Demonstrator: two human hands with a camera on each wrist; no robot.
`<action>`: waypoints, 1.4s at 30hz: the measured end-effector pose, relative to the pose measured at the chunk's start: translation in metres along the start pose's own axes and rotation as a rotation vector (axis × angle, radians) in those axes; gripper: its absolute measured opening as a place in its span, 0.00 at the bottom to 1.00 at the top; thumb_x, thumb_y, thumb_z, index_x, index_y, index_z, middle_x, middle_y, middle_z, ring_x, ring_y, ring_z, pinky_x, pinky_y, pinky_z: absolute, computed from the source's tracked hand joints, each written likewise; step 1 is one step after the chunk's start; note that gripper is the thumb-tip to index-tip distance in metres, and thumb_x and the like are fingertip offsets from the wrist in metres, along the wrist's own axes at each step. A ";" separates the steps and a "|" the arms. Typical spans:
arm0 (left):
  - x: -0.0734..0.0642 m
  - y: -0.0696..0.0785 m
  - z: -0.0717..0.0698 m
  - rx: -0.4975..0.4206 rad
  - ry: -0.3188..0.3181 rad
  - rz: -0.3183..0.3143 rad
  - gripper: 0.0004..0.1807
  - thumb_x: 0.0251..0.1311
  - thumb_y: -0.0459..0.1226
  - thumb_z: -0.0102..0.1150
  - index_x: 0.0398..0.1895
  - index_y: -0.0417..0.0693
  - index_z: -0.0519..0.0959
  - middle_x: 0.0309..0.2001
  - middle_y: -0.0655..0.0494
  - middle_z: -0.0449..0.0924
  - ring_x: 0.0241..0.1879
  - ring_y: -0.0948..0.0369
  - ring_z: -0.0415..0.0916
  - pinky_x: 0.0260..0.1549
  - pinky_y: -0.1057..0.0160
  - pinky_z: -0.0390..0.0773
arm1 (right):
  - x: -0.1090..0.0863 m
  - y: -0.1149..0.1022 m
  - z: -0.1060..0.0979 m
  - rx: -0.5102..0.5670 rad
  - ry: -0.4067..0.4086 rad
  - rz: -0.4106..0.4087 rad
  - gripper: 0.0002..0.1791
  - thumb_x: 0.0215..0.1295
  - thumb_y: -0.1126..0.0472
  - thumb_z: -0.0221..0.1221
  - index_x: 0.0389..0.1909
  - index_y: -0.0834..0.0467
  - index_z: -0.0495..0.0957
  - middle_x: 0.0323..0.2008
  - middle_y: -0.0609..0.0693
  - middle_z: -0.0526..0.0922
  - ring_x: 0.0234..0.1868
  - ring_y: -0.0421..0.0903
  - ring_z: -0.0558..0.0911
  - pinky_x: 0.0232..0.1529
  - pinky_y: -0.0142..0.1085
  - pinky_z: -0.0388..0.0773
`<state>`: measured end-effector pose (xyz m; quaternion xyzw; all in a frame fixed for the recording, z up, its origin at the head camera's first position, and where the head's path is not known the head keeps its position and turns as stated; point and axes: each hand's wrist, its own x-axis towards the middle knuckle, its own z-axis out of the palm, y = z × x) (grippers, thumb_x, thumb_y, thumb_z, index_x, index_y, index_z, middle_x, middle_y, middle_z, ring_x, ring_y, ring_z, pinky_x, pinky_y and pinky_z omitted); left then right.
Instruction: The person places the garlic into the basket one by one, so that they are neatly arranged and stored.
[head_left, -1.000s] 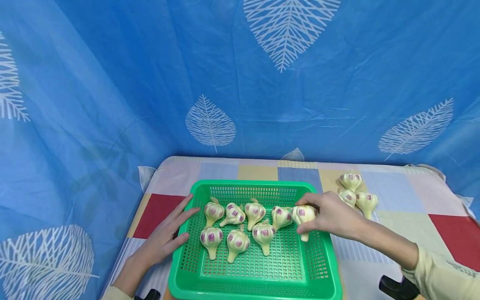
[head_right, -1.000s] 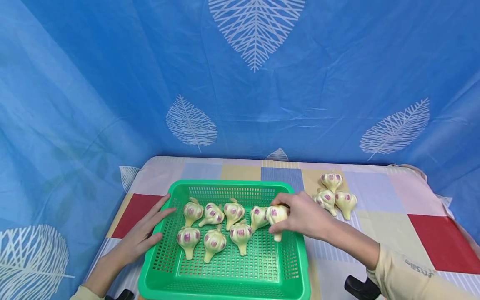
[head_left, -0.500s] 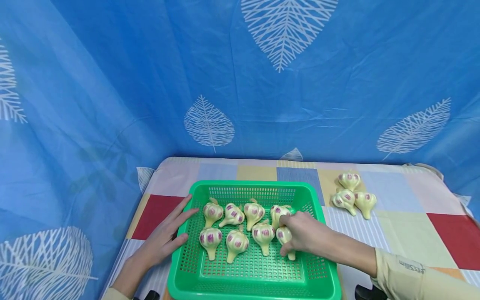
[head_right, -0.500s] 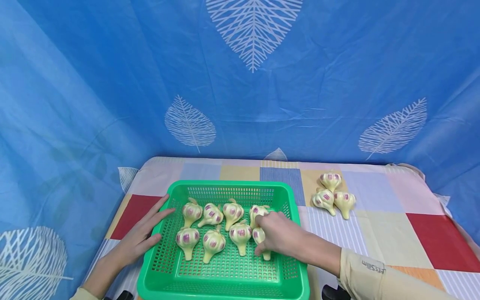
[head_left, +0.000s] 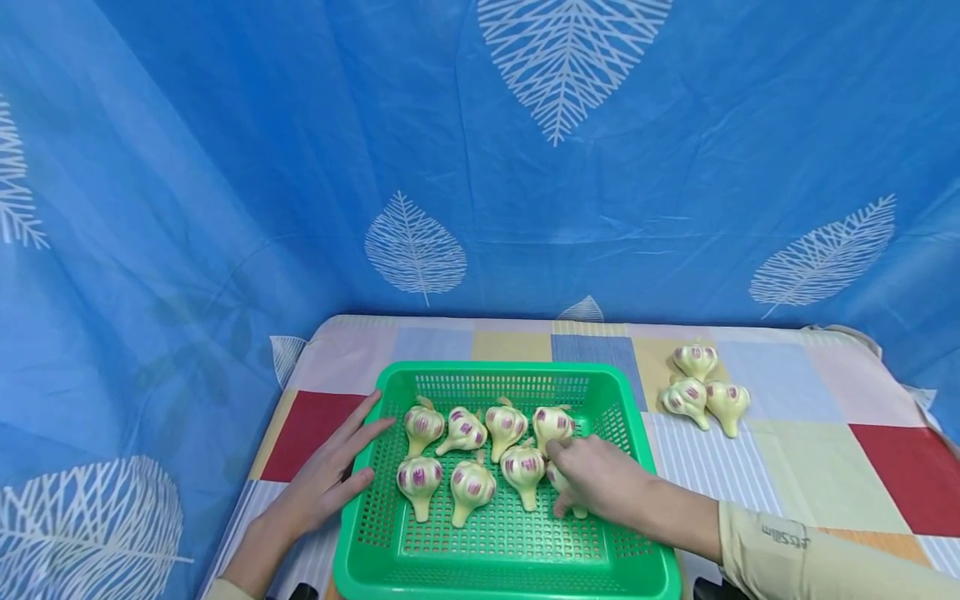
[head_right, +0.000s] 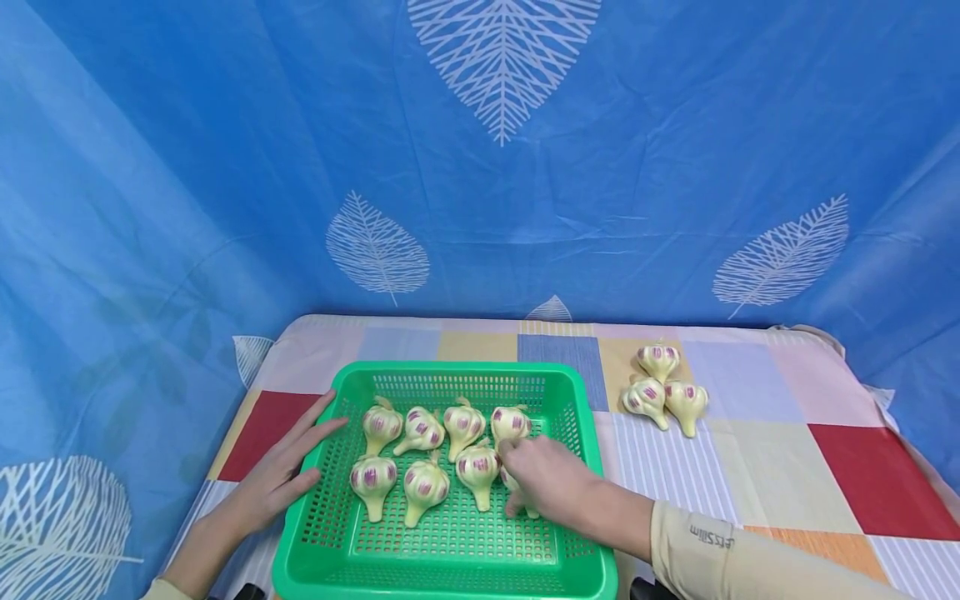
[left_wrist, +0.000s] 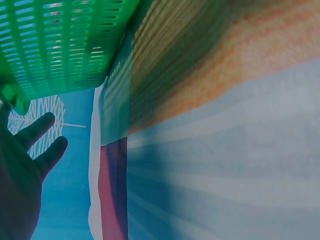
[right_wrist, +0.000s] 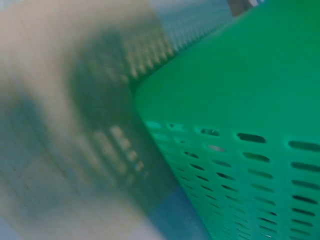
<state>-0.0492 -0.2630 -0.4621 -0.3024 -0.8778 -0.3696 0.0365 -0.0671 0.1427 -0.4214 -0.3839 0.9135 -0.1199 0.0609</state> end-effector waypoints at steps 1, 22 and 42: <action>0.000 0.000 0.000 0.001 0.000 0.000 0.36 0.63 0.39 0.58 0.76 0.52 0.65 0.81 0.50 0.44 0.77 0.53 0.49 0.55 0.42 0.76 | 0.000 0.000 0.001 -0.022 0.007 -0.005 0.33 0.35 0.45 0.81 0.36 0.62 0.77 0.25 0.46 0.77 0.19 0.41 0.78 0.20 0.30 0.77; 0.002 0.003 -0.001 -0.012 -0.004 -0.021 0.36 0.63 0.40 0.59 0.77 0.54 0.64 0.81 0.52 0.44 0.76 0.55 0.51 0.55 0.45 0.77 | -0.004 0.008 -0.027 -0.039 0.020 0.012 0.32 0.48 0.38 0.73 0.43 0.60 0.82 0.31 0.47 0.83 0.32 0.45 0.83 0.31 0.40 0.82; 0.000 0.002 -0.001 -0.019 -0.004 -0.023 0.37 0.62 0.39 0.59 0.77 0.53 0.64 0.81 0.52 0.44 0.76 0.55 0.50 0.54 0.49 0.79 | -0.066 0.072 -0.055 0.136 0.082 0.102 0.45 0.68 0.41 0.62 0.79 0.53 0.57 0.79 0.53 0.51 0.76 0.61 0.55 0.64 0.64 0.64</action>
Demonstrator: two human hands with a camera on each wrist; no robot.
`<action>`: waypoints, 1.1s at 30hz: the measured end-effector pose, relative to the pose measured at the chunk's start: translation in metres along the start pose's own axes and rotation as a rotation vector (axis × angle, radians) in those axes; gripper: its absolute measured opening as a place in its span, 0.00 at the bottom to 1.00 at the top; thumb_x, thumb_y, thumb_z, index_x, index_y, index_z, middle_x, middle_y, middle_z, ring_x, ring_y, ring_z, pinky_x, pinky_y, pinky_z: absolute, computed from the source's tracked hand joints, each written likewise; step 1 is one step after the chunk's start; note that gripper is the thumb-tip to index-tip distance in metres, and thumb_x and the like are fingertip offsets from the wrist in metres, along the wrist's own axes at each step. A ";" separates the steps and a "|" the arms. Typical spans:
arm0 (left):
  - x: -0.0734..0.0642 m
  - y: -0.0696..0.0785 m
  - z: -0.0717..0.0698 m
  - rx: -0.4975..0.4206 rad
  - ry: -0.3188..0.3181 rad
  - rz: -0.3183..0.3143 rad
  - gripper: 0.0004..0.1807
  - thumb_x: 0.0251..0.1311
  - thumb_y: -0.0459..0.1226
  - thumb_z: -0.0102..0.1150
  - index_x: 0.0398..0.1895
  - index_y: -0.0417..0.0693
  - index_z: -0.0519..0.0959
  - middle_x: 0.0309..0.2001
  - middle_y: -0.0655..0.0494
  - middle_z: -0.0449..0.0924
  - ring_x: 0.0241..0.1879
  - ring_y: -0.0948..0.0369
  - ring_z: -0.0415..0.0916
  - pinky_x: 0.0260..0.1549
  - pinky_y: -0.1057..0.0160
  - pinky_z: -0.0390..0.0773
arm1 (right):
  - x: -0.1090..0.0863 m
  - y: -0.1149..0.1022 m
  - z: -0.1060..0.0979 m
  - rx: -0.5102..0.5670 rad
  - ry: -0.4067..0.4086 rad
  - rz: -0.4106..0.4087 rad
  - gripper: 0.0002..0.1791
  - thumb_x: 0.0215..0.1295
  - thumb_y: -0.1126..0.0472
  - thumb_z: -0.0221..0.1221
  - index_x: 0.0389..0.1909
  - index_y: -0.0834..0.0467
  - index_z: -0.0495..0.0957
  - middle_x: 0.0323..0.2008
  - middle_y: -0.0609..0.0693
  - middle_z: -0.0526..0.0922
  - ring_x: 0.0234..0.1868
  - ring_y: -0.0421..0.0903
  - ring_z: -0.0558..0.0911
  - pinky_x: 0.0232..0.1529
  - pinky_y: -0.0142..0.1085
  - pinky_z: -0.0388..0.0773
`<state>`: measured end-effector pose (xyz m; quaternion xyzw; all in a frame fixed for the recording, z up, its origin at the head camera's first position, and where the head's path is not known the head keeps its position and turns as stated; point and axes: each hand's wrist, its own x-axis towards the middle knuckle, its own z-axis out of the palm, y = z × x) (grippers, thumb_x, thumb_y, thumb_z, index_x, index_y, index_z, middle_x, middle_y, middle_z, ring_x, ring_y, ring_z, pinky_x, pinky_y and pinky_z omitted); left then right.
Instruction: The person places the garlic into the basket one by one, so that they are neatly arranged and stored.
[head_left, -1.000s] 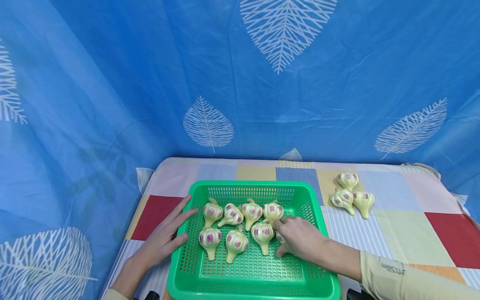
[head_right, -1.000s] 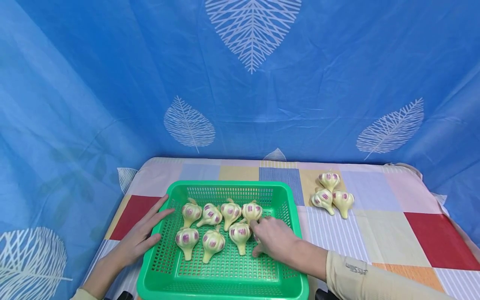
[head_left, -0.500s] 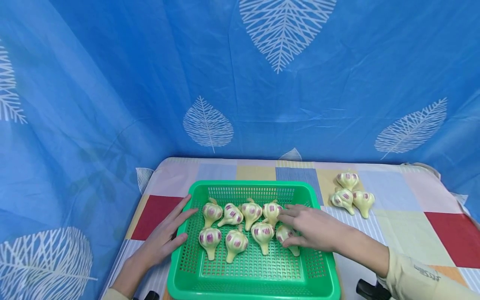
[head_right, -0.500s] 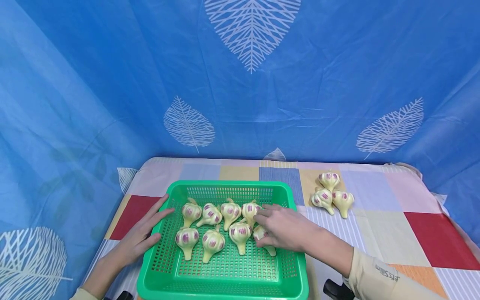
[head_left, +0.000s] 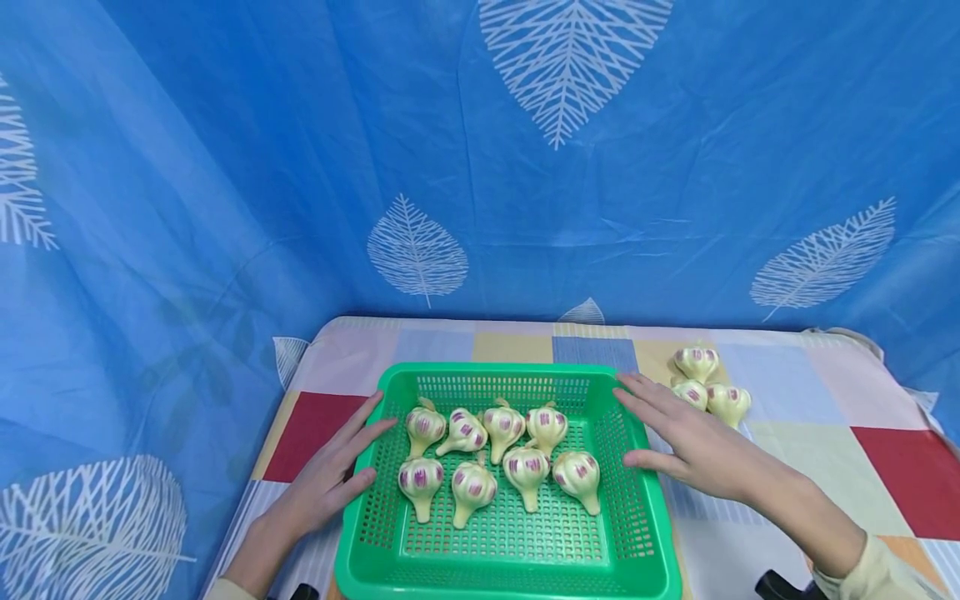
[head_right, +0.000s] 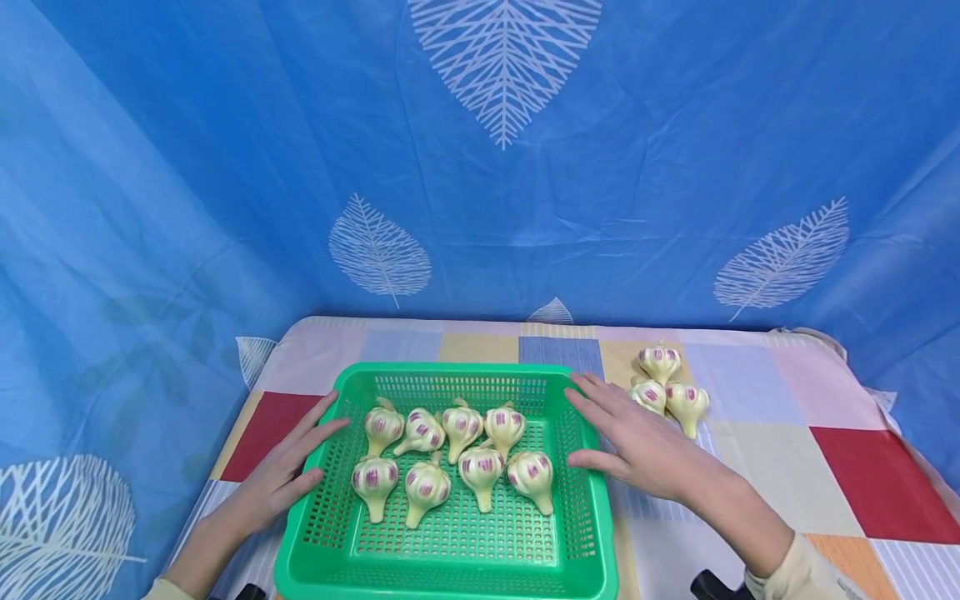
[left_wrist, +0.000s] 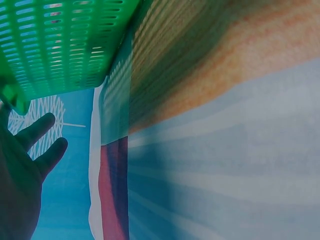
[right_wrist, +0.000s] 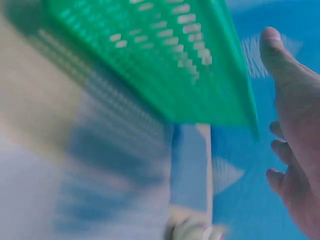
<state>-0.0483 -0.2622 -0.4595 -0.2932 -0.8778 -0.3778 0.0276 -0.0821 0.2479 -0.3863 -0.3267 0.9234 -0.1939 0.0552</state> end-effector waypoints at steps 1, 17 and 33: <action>0.000 0.000 0.000 -0.001 -0.002 -0.001 0.37 0.62 0.39 0.59 0.77 0.53 0.64 0.81 0.52 0.44 0.76 0.55 0.51 0.54 0.49 0.79 | -0.005 0.004 0.000 0.015 0.005 0.031 0.45 0.68 0.41 0.62 0.80 0.52 0.55 0.80 0.52 0.50 0.76 0.60 0.55 0.64 0.64 0.63; -0.003 0.002 -0.002 0.003 -0.004 0.005 0.36 0.62 0.38 0.59 0.76 0.51 0.65 0.81 0.50 0.44 0.76 0.56 0.50 0.55 0.49 0.78 | -0.089 0.048 0.053 0.134 0.354 0.240 0.38 0.63 0.60 0.70 0.73 0.58 0.67 0.69 0.63 0.70 0.71 0.24 0.55 0.65 0.19 0.55; 0.000 0.001 -0.002 0.001 -0.018 -0.001 0.36 0.62 0.37 0.60 0.76 0.50 0.65 0.81 0.51 0.44 0.76 0.57 0.49 0.54 0.50 0.79 | -0.113 0.120 0.074 0.449 0.600 0.678 0.45 0.72 0.53 0.62 0.78 0.66 0.49 0.72 0.72 0.60 0.70 0.31 0.63 0.54 0.13 0.62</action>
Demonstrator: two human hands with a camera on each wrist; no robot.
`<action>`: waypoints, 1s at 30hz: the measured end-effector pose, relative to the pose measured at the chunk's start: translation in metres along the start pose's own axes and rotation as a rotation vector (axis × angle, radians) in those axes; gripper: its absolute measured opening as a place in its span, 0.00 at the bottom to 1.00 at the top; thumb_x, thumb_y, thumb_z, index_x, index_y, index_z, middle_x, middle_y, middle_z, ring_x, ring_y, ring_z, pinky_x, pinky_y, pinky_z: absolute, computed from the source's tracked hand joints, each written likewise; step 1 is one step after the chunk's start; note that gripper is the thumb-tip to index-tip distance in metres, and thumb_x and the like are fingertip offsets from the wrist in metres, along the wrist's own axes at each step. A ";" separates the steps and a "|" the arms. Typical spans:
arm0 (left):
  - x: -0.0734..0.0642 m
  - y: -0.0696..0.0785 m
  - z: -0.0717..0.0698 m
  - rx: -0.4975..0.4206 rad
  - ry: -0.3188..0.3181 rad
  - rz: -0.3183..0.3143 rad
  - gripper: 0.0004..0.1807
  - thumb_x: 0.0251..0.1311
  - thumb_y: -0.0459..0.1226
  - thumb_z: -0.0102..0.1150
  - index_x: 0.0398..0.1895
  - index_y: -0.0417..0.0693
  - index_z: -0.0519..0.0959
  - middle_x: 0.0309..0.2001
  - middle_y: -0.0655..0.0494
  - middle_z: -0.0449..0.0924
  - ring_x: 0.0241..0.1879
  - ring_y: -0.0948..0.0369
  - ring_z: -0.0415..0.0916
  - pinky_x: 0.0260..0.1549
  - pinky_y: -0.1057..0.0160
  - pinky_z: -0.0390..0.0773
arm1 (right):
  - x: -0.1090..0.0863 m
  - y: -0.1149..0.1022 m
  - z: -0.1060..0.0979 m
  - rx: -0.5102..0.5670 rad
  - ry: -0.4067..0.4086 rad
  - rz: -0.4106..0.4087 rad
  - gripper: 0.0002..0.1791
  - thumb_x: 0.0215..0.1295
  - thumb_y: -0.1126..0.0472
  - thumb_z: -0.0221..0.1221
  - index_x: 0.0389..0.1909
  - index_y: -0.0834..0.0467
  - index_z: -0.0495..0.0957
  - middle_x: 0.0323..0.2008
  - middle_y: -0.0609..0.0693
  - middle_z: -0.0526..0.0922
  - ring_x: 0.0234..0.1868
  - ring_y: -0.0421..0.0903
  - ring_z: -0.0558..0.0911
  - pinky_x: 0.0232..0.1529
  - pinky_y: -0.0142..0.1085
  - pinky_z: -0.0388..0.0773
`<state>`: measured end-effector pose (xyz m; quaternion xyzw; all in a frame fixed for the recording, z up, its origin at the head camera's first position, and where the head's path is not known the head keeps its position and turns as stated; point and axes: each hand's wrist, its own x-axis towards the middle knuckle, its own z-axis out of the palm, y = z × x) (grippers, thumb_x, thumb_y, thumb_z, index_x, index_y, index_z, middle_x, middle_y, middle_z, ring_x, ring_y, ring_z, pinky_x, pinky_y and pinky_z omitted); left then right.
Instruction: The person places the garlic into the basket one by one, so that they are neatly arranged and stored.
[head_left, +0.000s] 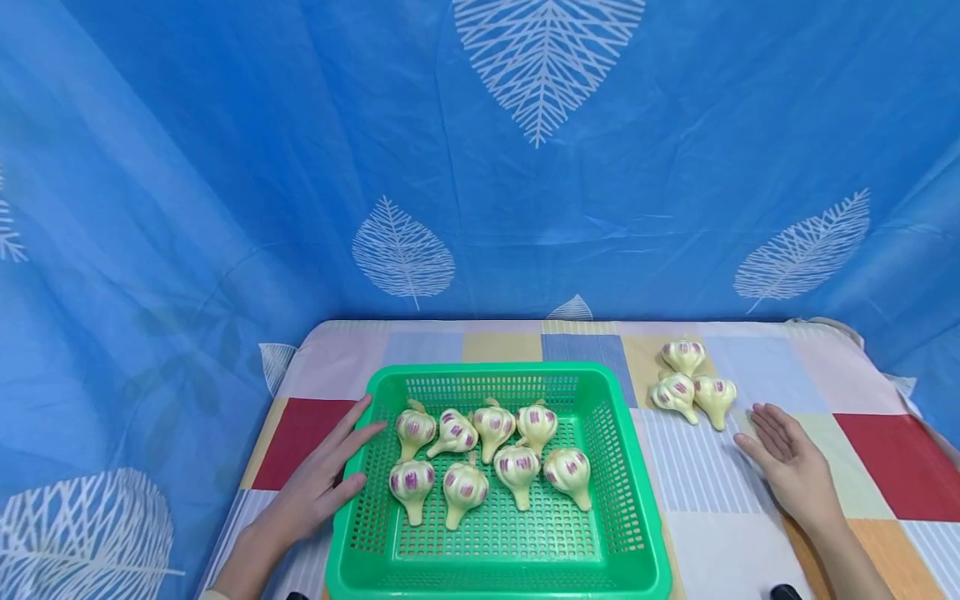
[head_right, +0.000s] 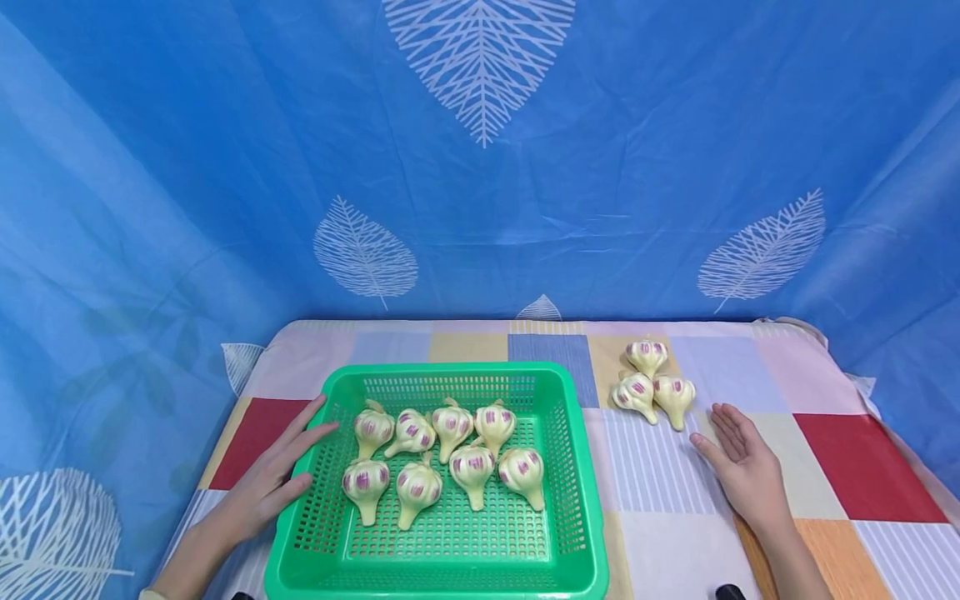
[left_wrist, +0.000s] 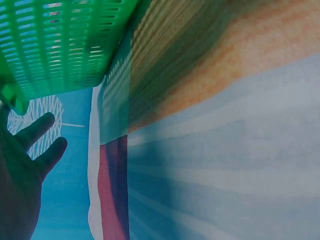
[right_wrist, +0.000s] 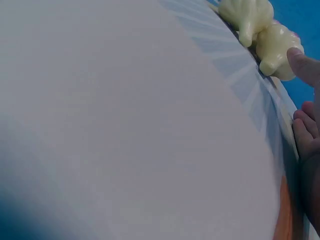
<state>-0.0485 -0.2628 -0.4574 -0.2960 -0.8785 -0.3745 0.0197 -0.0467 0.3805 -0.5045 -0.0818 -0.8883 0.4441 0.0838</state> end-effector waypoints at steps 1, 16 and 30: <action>0.000 0.000 0.000 -0.004 -0.001 -0.002 0.36 0.62 0.37 0.60 0.75 0.49 0.65 0.81 0.51 0.44 0.76 0.57 0.49 0.54 0.51 0.79 | 0.004 0.000 0.000 0.005 -0.006 0.002 0.46 0.71 0.53 0.63 0.79 0.66 0.48 0.73 0.71 0.59 0.72 0.33 0.63 0.54 0.13 0.62; -0.001 -0.003 0.001 -0.007 0.008 0.009 0.36 0.61 0.37 0.60 0.76 0.51 0.65 0.81 0.50 0.44 0.76 0.57 0.49 0.53 0.52 0.79 | 0.052 -0.006 -0.002 0.074 -0.286 -0.047 0.55 0.67 0.55 0.67 0.81 0.62 0.38 0.77 0.70 0.47 0.79 0.54 0.46 0.57 0.10 0.52; -0.001 -0.004 0.002 -0.024 0.003 0.011 0.36 0.62 0.37 0.59 0.76 0.49 0.65 0.81 0.50 0.43 0.76 0.56 0.49 0.54 0.52 0.79 | 0.076 -0.006 0.009 -0.003 -0.249 -0.162 0.49 0.65 0.56 0.69 0.79 0.61 0.51 0.71 0.68 0.63 0.62 0.20 0.59 0.51 0.10 0.58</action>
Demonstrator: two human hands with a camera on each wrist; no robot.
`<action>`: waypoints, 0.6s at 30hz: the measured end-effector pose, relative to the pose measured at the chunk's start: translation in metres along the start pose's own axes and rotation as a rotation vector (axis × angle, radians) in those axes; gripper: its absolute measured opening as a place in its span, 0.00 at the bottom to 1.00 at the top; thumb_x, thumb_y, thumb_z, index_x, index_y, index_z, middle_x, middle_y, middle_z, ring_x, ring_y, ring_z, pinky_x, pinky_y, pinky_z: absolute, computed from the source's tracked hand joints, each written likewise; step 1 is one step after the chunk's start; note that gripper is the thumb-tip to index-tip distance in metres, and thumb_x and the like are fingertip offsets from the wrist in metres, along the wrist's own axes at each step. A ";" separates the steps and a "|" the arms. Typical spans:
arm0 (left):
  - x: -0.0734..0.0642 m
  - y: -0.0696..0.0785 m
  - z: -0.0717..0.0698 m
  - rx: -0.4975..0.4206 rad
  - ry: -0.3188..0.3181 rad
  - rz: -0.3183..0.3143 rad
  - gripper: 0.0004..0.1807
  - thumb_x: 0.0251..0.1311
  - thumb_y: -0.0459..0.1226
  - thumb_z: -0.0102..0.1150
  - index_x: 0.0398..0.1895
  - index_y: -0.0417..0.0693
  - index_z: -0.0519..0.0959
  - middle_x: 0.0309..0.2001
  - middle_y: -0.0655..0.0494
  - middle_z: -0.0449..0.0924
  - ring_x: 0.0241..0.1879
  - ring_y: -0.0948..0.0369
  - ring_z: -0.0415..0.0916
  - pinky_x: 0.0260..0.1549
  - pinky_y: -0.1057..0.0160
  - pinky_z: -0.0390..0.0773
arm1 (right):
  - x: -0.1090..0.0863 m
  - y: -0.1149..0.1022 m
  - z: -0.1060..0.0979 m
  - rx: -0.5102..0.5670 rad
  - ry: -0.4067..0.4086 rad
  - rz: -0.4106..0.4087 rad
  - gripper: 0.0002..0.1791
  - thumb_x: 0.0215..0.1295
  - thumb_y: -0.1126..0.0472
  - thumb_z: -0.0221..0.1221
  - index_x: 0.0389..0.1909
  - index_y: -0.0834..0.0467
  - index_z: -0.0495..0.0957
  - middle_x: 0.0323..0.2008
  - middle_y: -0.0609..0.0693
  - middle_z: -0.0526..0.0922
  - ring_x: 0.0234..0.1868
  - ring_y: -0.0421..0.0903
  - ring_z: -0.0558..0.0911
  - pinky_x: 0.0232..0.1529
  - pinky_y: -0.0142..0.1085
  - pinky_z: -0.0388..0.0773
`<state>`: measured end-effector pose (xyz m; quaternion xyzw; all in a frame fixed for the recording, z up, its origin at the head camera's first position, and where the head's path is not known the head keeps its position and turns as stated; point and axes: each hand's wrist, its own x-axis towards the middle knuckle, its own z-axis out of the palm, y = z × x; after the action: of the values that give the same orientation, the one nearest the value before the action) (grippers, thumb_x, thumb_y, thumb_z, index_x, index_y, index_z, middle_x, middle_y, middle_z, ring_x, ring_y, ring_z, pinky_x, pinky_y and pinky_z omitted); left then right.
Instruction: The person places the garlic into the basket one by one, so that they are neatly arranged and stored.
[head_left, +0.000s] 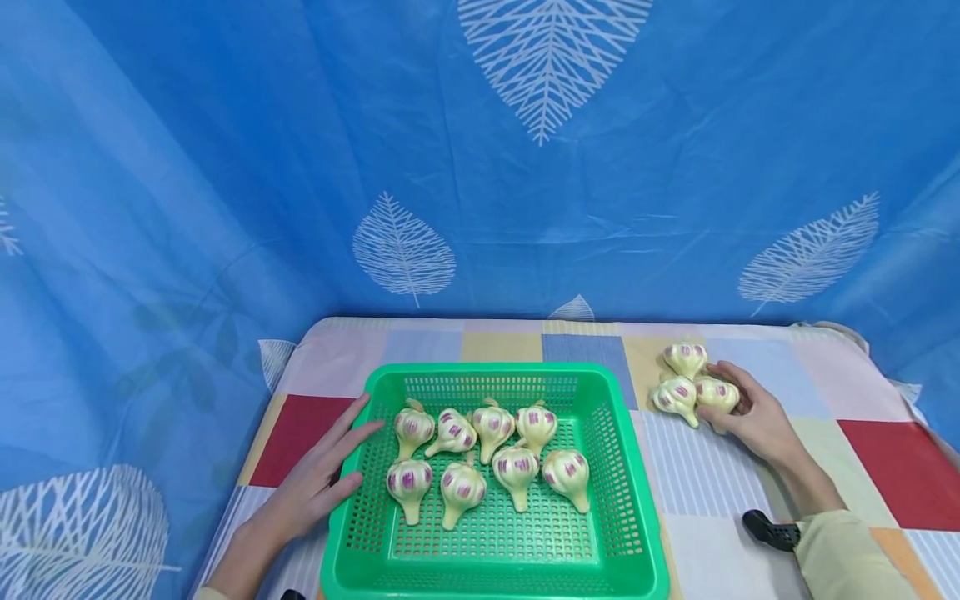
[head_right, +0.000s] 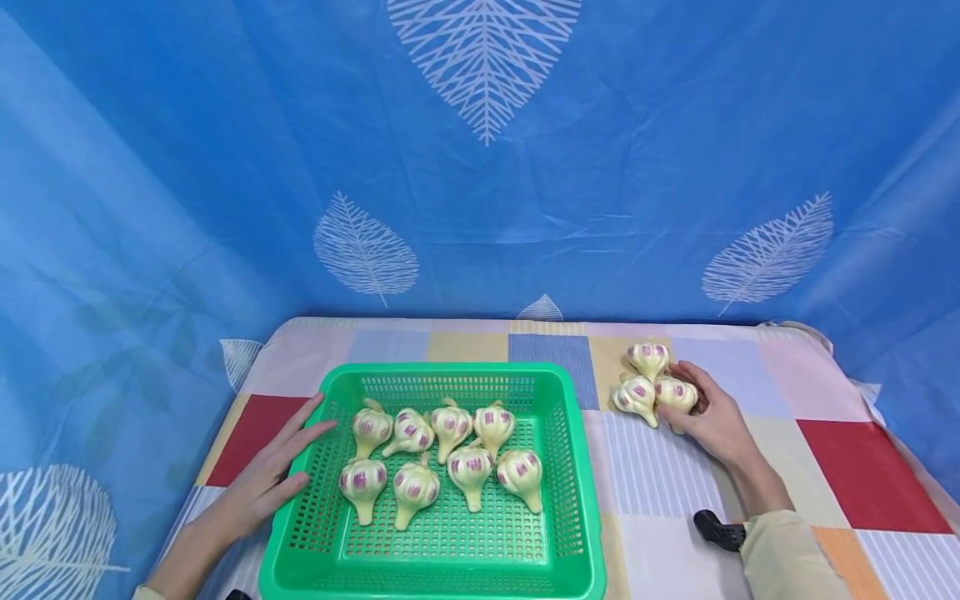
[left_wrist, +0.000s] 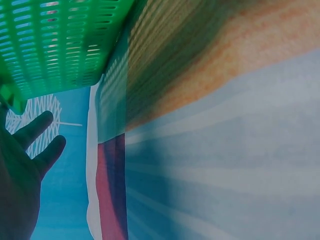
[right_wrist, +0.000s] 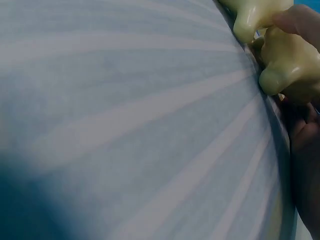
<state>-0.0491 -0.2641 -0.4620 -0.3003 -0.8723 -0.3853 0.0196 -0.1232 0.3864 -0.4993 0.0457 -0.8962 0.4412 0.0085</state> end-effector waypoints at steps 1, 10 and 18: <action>0.000 0.000 0.000 -0.001 0.000 -0.002 0.36 0.63 0.38 0.59 0.76 0.49 0.65 0.81 0.50 0.43 0.76 0.56 0.49 0.54 0.52 0.79 | 0.001 0.000 0.001 -0.008 0.006 -0.010 0.47 0.65 0.56 0.68 0.79 0.61 0.53 0.70 0.66 0.65 0.60 0.20 0.61 0.50 0.12 0.60; -0.001 0.001 -0.001 -0.004 0.006 0.003 0.36 0.63 0.38 0.59 0.76 0.49 0.64 0.81 0.49 0.43 0.76 0.56 0.50 0.52 0.53 0.80 | 0.003 -0.003 0.000 -0.024 0.040 0.018 0.29 0.62 0.56 0.71 0.61 0.62 0.77 0.42 0.31 0.78 0.38 0.32 0.75 0.34 0.25 0.73; 0.001 0.002 -0.001 0.004 0.012 0.010 0.37 0.62 0.38 0.60 0.76 0.48 0.65 0.81 0.49 0.44 0.76 0.55 0.50 0.49 0.54 0.82 | 0.001 -0.007 -0.007 -0.092 0.016 0.094 0.36 0.62 0.50 0.71 0.65 0.65 0.75 0.54 0.54 0.81 0.44 0.27 0.71 0.38 0.22 0.70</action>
<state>-0.0488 -0.2629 -0.4598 -0.3023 -0.8715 -0.3852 0.0272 -0.1234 0.3870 -0.4894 -0.0004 -0.9167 0.3997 -0.0031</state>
